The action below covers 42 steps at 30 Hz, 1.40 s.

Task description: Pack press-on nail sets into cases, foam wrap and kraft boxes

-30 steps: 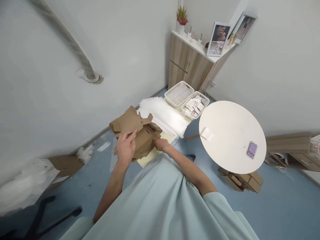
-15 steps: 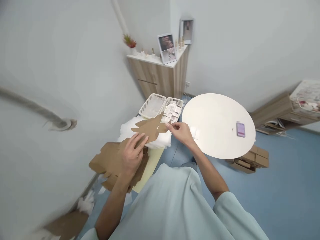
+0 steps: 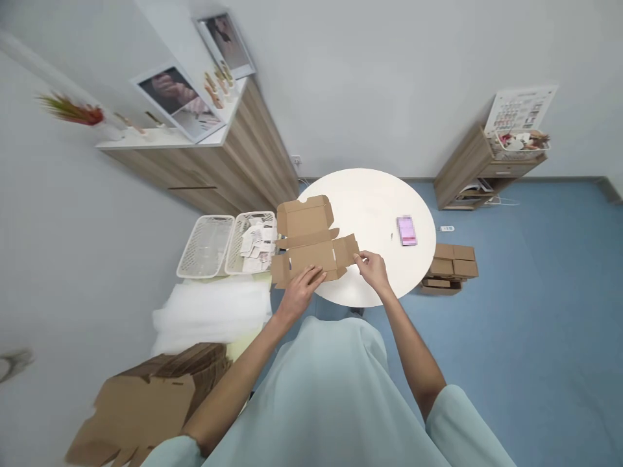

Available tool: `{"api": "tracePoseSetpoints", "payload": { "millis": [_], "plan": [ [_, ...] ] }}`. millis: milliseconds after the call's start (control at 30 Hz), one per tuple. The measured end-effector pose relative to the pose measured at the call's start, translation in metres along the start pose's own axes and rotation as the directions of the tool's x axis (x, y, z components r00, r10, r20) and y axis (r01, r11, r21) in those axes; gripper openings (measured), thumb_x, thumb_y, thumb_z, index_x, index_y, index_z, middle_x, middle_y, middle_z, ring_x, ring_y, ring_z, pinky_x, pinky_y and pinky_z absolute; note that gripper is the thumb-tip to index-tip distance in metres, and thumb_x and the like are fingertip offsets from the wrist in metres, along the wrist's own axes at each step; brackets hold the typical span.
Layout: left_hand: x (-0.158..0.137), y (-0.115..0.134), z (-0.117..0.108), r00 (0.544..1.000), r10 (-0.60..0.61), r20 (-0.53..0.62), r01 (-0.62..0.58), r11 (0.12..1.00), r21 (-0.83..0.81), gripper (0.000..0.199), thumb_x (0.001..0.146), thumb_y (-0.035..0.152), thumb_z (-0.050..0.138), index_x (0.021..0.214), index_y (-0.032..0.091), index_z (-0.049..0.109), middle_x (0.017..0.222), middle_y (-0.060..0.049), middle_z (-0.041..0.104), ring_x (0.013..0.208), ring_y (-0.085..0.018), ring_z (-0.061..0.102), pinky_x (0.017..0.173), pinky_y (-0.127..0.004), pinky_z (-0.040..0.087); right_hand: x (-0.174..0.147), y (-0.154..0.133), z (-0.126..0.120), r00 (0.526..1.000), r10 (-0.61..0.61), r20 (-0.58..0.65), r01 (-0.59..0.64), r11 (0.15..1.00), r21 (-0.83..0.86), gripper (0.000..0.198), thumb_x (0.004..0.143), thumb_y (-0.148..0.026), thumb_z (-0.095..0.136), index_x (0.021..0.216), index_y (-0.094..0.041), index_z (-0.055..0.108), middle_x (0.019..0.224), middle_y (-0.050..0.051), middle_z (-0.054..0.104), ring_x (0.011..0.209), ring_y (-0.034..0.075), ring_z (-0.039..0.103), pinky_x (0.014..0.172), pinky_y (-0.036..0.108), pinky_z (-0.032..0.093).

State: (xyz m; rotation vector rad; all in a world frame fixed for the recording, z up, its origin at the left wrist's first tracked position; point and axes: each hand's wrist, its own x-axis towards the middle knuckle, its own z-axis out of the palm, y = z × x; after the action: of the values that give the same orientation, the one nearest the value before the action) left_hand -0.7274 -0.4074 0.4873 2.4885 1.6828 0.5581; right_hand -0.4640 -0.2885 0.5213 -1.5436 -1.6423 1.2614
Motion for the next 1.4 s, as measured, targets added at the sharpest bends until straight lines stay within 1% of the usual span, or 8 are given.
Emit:
{"api": "tracePoseSetpoints", "payload": {
  "millis": [267, 500, 633, 800, 867, 1100, 1300, 1400],
  "plan": [
    [0.085, 0.022, 0.133, 0.944, 0.075, 0.321, -0.058, 0.996, -0.062, 0.053, 0.105, 0.005, 0.04, 0.149, 0.022, 0.064, 0.156, -0.016, 0.063, 0.154, -0.028, 0.052, 0.12, -0.05, 0.051, 0.049, 0.12, -0.049, 0.984, 0.169, -0.058, -0.175, 0.978, -0.113, 0.05, 0.089, -0.072, 0.051, 0.076, -0.025, 0.065, 0.06, 0.002, 0.065, 0.061, 0.025, 0.068, 0.067, 0.033, 0.049],
    [0.097, 0.031, 0.194, 0.823, -0.018, 0.567, 0.085, 0.992, -0.092, 0.059, 0.1, 0.002, 0.046, 0.151, 0.027, 0.064, 0.164, -0.016, 0.056, 0.155, -0.027, 0.05, 0.123, -0.048, 0.047, 0.06, 0.184, -0.049, 0.923, 0.38, -0.06, -0.384, 0.902, -0.196, 0.043, 0.092, -0.06, 0.054, 0.077, -0.022, 0.068, 0.079, 0.007, 0.077, 0.062, 0.023, 0.072, 0.073, 0.031, 0.054],
    [0.089, 0.022, 0.2, 0.792, -0.117, 0.6, 0.258, 0.954, -0.154, 0.061, 0.098, 0.009, 0.058, 0.156, 0.027, 0.058, 0.168, -0.019, 0.049, 0.158, -0.03, 0.046, 0.125, -0.053, 0.043, 0.063, 0.194, -0.05, 0.901, 0.429, -0.065, -0.427, 0.852, -0.302, 0.035, 0.093, -0.046, 0.059, 0.103, -0.017, 0.076, 0.108, 0.013, 0.081, 0.093, 0.027, 0.078, 0.092, 0.038, 0.058],
    [0.076, -0.001, 0.187, 0.745, -0.265, 0.612, 0.418, 0.9, -0.12, 0.076, 0.088, 0.014, 0.076, 0.159, 0.016, 0.049, 0.168, -0.028, 0.043, 0.156, -0.038, 0.046, 0.124, -0.054, 0.044, 0.087, 0.171, -0.042, 0.976, 0.204, -0.072, -0.215, 0.888, -0.407, 0.054, 0.102, -0.039, 0.051, 0.146, -0.011, 0.062, 0.151, 0.023, 0.063, 0.14, 0.033, 0.06, 0.118, 0.047, 0.048],
    [0.072, -0.007, 0.182, 0.723, -0.289, 0.627, 0.465, 0.875, -0.133, 0.075, 0.085, 0.011, 0.077, 0.155, 0.018, 0.053, 0.165, -0.025, 0.047, 0.151, -0.036, 0.052, 0.125, -0.051, 0.044, 0.105, 0.158, -0.03, 0.987, 0.161, 0.004, -0.145, 0.901, -0.409, 0.055, 0.104, -0.038, 0.051, 0.152, -0.012, 0.058, 0.154, 0.021, 0.061, 0.143, 0.032, 0.058, 0.122, 0.047, 0.045],
    [0.066, -0.008, 0.178, 0.661, -0.366, 0.655, 0.582, 0.802, -0.139, 0.04, 0.095, 0.007, 0.058, 0.128, 0.022, 0.076, 0.168, -0.012, 0.05, 0.145, -0.031, 0.057, 0.121, -0.043, 0.049, 0.149, 0.148, 0.014, 0.932, 0.327, 0.158, -0.205, 0.833, -0.514, 0.058, 0.1, -0.03, 0.06, 0.153, -0.008, 0.054, 0.146, 0.024, 0.062, 0.134, 0.036, 0.062, 0.115, 0.047, 0.05],
    [0.062, -0.004, 0.179, 0.679, -0.4, 0.616, 0.63, 0.749, -0.208, 0.045, 0.094, 0.007, 0.055, 0.13, 0.022, 0.077, 0.167, -0.01, 0.053, 0.146, -0.029, 0.058, 0.124, -0.041, 0.047, 0.123, 0.158, 0.017, 0.945, 0.259, 0.2, -0.159, 0.898, -0.41, 0.071, 0.098, -0.037, 0.067, 0.163, -0.018, 0.044, 0.157, 0.021, 0.046, 0.118, 0.029, 0.069, 0.11, 0.043, 0.055],
    [0.063, -0.005, 0.179, 0.69, -0.421, 0.589, 0.642, 0.731, -0.23, 0.05, 0.091, 0.004, 0.053, 0.131, 0.021, 0.077, 0.165, -0.01, 0.055, 0.144, -0.029, 0.06, 0.125, -0.041, 0.046, 0.099, 0.164, 0.012, 0.934, 0.258, 0.247, -0.135, 0.895, -0.425, 0.093, 0.091, -0.046, 0.079, 0.17, -0.027, 0.034, 0.155, 0.018, 0.047, 0.128, 0.031, 0.066, 0.108, 0.046, 0.057]
  ]
}}
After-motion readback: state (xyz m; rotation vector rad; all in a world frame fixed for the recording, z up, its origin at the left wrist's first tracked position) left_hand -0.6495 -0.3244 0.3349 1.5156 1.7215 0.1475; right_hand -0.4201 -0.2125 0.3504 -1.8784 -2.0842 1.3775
